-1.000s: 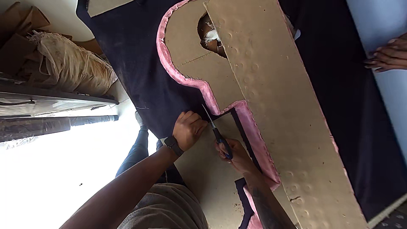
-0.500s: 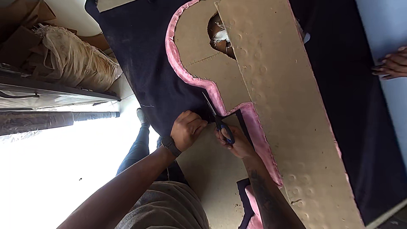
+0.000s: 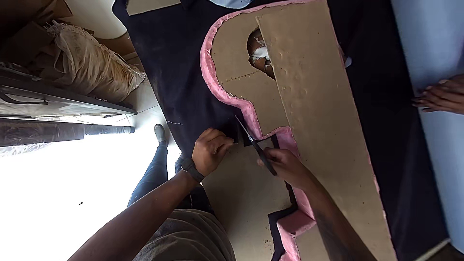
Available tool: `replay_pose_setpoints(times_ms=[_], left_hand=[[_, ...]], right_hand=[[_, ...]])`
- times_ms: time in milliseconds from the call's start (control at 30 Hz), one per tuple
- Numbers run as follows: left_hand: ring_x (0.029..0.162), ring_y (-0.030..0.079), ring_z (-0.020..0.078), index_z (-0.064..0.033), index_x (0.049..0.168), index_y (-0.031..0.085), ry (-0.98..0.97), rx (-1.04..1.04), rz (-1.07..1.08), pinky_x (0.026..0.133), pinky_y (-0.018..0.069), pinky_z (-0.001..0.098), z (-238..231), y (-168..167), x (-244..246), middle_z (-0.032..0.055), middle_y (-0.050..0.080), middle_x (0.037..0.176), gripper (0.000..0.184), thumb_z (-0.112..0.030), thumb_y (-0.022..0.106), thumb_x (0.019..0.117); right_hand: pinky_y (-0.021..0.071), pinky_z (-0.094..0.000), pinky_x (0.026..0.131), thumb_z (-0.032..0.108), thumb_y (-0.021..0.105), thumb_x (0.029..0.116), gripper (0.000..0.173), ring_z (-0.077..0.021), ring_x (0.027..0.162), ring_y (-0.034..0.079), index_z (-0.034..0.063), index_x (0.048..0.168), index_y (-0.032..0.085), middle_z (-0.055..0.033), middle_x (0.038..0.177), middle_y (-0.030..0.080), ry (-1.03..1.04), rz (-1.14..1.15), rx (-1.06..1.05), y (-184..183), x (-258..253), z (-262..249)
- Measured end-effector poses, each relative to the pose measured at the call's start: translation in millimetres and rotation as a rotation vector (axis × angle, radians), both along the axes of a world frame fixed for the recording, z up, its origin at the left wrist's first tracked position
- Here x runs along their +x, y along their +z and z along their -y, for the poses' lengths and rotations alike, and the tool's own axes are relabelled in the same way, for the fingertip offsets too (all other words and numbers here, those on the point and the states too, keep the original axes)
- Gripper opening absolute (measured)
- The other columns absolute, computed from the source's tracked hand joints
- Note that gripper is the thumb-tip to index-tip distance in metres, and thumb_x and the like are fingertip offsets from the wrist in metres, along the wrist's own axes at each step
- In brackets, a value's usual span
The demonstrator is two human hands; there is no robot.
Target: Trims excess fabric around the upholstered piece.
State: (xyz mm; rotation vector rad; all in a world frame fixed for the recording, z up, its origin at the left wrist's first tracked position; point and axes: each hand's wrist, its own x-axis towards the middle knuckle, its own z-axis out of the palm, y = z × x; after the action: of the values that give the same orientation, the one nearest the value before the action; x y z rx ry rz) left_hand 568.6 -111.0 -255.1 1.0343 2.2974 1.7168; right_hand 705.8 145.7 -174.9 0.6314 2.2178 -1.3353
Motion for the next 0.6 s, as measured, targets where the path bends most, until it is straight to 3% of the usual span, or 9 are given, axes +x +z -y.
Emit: replay_pose_setpoints(times_ms=[33, 100, 167, 233, 333, 467, 600], left_hand=[[0.101, 0.067, 0.0115, -0.0125, 0.098, 0.080, 0.032, 0.013, 0.046, 0.091, 0.0581, 0.0318, 1.9, 0.5, -1.0, -0.0009, 0.073, 0.099, 0.008, -0.017, 0.077, 0.0920], [0.100, 0.067, 0.0104, -0.0123, 0.098, 0.080, 0.096, 0.049, 0.132, 0.088, 0.0593, 0.0307, 4.8, 2.6, -4.6, -0.0013, 0.073, 0.099, 0.008, -0.016, 0.078, 0.0912], [0.098, 0.068, 0.0093, -0.0126, 0.098, 0.079, 0.139, 0.080, 0.194, 0.087, 0.0605, 0.0300, 5.6, 5.6, -7.5, -0.0017, 0.073, 0.100, 0.008, -0.016, 0.079, 0.0907], [0.097, 0.068, 0.0088, -0.0126, 0.097, 0.079, 0.154, 0.100, 0.211, 0.086, 0.0605, 0.0299, 2.5, 9.5, -7.9, -0.0021, 0.073, 0.099, 0.008, -0.016, 0.080, 0.0903], [0.097, 0.067, 0.0091, -0.0121, 0.097, 0.079, 0.125, 0.116, 0.184, 0.087, 0.0599, 0.0301, -5.6, 15.3, -5.6, -0.0019, 0.072, 0.098, 0.008, -0.015, 0.079, 0.0903], [0.099, 0.067, 0.0095, -0.0127, 0.098, 0.080, 0.102, 0.119, 0.145, 0.088, 0.0592, 0.0298, -8.0, 14.9, -4.1, -0.0017, 0.073, 0.098, 0.007, -0.016, 0.078, 0.0911], [0.099, 0.067, 0.0092, -0.0132, 0.097, 0.080, 0.107, 0.125, 0.124, 0.087, 0.0590, 0.0293, -9.0, 15.6, -3.4, -0.0020, 0.073, 0.097, 0.007, -0.017, 0.078, 0.0914]], right_hand=[[0.0501, -0.0310, 0.053, 0.051, 0.073, 0.0891, 0.034, -0.0106, 0.062, 0.058, 0.0207, 0.076, 0.064, 0.0039, 0.075, 0.062, 0.129, -0.029, 0.204, 15.4, 0.1, -1.4], [0.0551, -0.0355, 0.061, 0.056, 0.075, 0.0823, 0.036, -0.0108, 0.075, 0.061, 0.0232, 0.078, 0.062, 0.0061, 0.088, 0.061, 0.311, -0.122, 0.564, 45.9, 2.2, -2.1], [0.0555, -0.0426, 0.062, 0.063, 0.073, 0.0785, 0.046, -0.0202, 0.084, 0.062, 0.0182, 0.089, 0.068, -0.0016, 0.099, 0.060, 0.436, -0.172, 0.856, 73.0, 0.5, 0.5], [0.0492, -0.0443, 0.056, 0.067, 0.070, 0.0787, 0.054, -0.0299, 0.088, 0.061, 0.0152, 0.093, 0.070, -0.0082, 0.100, 0.057, 0.556, -0.192, 1.050, 84.1, -9.4, 2.4], [0.0480, -0.0447, 0.054, 0.059, 0.071, 0.0844, 0.047, -0.0353, 0.090, 0.059, 0.0127, 0.094, 0.070, -0.0121, 0.097, 0.054, 0.723, -0.188, 1.170, 78.3, -36.3, -4.0], [0.0454, -0.0435, 0.057, 0.058, 0.066, 0.0890, 0.045, -0.0328, 0.085, 0.057, 0.0131, 0.092, 0.068, -0.0101, 0.091, 0.051, 0.841, -0.206, 1.208, 70.0, -66.9, -15.2], [0.0447, -0.0433, 0.057, 0.059, 0.064, 0.0886, 0.044, -0.0297, 0.080, 0.057, 0.0146, 0.086, 0.068, -0.0079, 0.087, 0.052, 0.831, -0.181, 1.205, 66.8, -75.1, 0.8]])
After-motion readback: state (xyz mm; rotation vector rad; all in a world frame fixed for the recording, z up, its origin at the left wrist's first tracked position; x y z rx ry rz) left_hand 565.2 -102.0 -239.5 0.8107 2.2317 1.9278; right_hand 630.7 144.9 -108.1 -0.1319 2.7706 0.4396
